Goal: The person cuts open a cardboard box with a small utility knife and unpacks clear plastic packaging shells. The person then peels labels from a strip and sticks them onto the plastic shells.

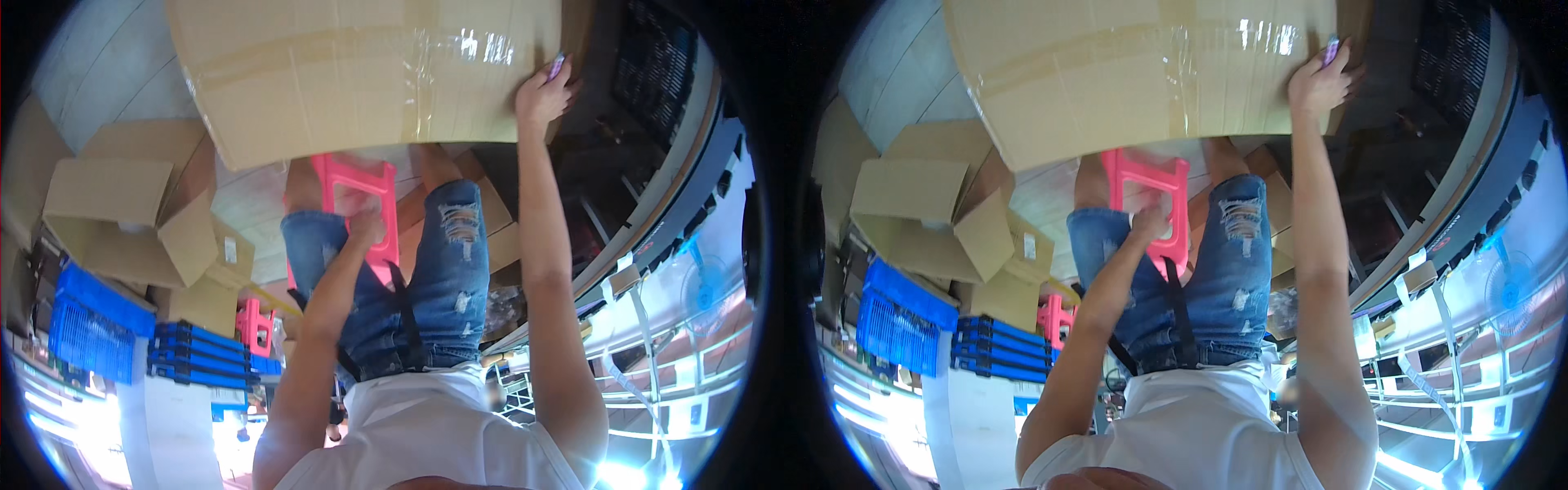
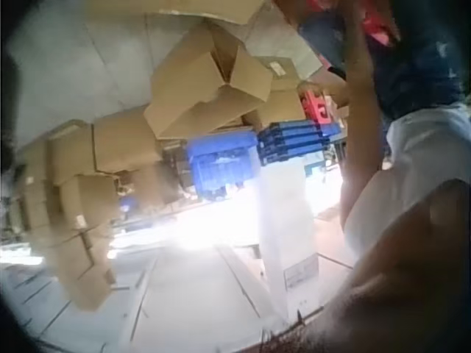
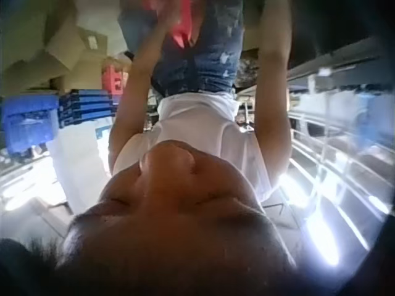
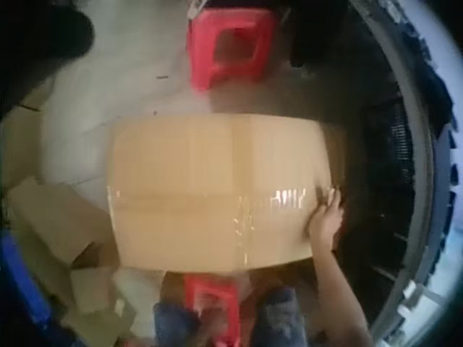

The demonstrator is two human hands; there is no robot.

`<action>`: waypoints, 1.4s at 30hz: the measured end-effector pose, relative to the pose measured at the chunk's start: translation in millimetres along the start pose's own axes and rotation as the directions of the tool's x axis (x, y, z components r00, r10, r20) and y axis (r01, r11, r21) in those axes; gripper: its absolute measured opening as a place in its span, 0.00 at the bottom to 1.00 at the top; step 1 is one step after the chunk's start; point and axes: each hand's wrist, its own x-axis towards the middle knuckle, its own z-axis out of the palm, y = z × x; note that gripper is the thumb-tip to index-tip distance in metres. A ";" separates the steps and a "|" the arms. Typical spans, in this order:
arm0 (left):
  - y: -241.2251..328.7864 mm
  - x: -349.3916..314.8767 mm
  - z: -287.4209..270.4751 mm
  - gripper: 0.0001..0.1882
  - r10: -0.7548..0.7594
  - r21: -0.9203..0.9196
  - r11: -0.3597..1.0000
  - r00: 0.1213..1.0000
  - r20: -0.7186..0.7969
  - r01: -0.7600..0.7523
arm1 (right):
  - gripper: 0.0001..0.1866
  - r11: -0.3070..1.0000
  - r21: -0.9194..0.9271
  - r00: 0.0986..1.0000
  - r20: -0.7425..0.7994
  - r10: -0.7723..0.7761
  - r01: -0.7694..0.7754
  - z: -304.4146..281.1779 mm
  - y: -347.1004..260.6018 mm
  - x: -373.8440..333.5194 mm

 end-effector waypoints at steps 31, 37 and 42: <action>256.6 60.1 -131.8 0.19 0.093 0.103 0.993 0.873 -0.479 -0.050 | 0.35 0.943 0.103 0.938 -0.181 -0.296 0.318 -36.0 52.6 68.5; 228.6 -29.4 -174.4 0.11 0.332 0.009 0.847 0.515 -0.791 -0.532 | 0.23 0.633 0.551 0.818 -0.179 -0.547 0.544 -101.9 70.4 76.5; 103.1 -121.4 -188.5 0.12 0.134 0.139 0.912 -0.038 -0.990 -0.386 | 0.21 0.719 0.384 0.702 0.214 -0.680 0.579 -133.7 -6.1 -23.7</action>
